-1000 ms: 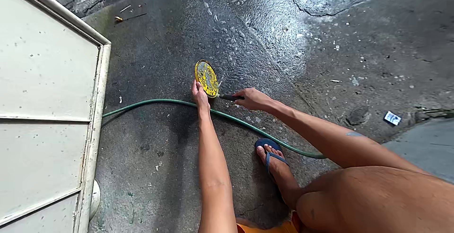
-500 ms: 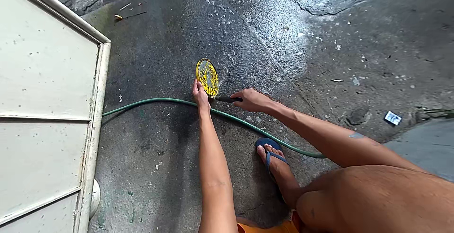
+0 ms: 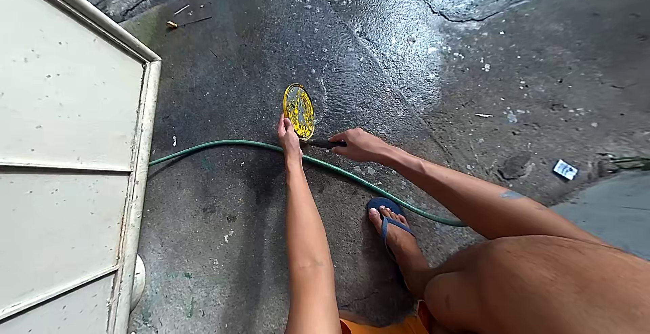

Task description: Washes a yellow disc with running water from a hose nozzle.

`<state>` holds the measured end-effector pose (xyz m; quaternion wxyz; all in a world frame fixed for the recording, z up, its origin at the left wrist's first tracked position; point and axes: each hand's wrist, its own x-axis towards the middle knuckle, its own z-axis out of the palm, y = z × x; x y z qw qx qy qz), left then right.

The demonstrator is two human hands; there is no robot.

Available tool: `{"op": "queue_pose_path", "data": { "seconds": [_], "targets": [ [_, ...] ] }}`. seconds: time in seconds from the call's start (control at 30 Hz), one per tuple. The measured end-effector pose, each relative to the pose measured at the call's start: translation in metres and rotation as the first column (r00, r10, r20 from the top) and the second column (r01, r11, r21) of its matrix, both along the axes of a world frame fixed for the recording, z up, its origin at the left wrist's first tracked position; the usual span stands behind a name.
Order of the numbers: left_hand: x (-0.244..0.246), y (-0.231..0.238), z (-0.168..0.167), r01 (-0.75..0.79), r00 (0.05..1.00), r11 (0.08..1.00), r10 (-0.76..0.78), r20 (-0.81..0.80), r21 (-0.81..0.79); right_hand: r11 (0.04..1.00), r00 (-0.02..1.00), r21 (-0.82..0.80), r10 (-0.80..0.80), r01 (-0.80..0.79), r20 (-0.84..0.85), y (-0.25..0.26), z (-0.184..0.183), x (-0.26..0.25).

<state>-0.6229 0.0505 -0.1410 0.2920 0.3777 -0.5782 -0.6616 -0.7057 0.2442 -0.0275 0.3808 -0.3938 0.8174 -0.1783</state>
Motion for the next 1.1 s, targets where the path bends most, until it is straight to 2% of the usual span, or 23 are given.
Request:
{"op": "queue_pose_path", "data": {
  "seconds": [0.6, 1.1],
  "targets": [
    [0.001, -0.001, -0.001, 0.02, 1.0, 0.999, -0.02, 0.015, -0.029, 1.0, 1.0, 0.025, 0.003, -0.003, 0.001, 0.001, -0.014, -0.009],
    [0.0, 0.0, 0.001, 0.036, 0.997, 0.998, -0.032, 0.073, -0.05, 0.998, 0.998, 0.037, -0.055, 0.055, -0.011, 0.004, -0.03, -0.022]
  ]
}}
